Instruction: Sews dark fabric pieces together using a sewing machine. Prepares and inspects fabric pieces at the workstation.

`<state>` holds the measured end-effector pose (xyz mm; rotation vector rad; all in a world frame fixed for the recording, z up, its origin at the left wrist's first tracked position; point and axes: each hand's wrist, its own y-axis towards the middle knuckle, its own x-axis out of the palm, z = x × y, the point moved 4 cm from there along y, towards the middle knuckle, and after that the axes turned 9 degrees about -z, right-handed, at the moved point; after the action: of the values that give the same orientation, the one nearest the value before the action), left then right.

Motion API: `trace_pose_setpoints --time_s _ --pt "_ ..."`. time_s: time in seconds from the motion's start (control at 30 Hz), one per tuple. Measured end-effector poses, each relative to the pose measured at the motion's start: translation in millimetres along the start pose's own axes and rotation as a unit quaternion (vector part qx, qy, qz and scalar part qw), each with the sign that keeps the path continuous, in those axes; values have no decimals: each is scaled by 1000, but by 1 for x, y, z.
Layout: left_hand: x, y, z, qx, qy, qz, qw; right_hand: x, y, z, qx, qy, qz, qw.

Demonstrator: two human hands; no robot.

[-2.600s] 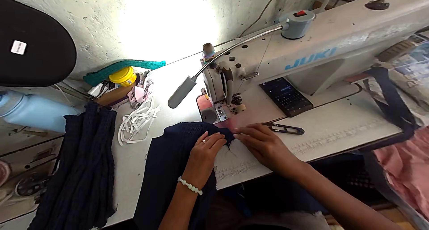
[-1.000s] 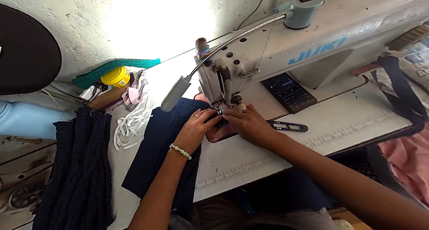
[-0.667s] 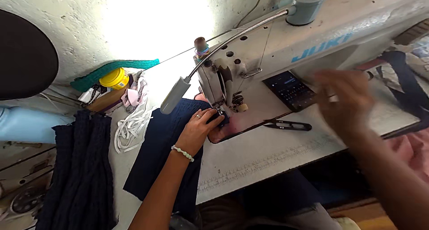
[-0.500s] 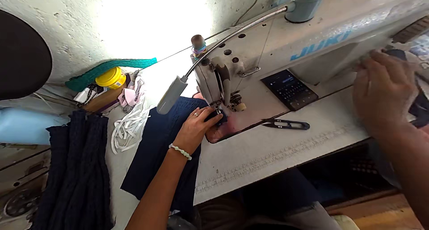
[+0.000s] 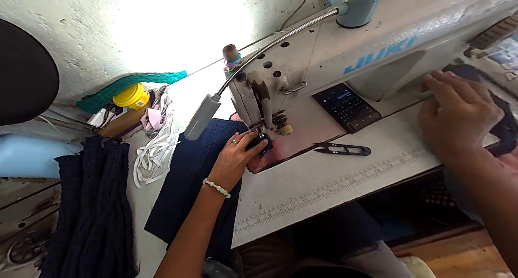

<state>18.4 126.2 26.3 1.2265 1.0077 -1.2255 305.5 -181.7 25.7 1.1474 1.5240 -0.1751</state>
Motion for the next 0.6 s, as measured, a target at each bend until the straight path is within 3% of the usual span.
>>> trace_pose_setpoints --time_s 0.6 --pt "1 -2 -7 -10 -36 42 998 3 3 1 -26 10 19 999"
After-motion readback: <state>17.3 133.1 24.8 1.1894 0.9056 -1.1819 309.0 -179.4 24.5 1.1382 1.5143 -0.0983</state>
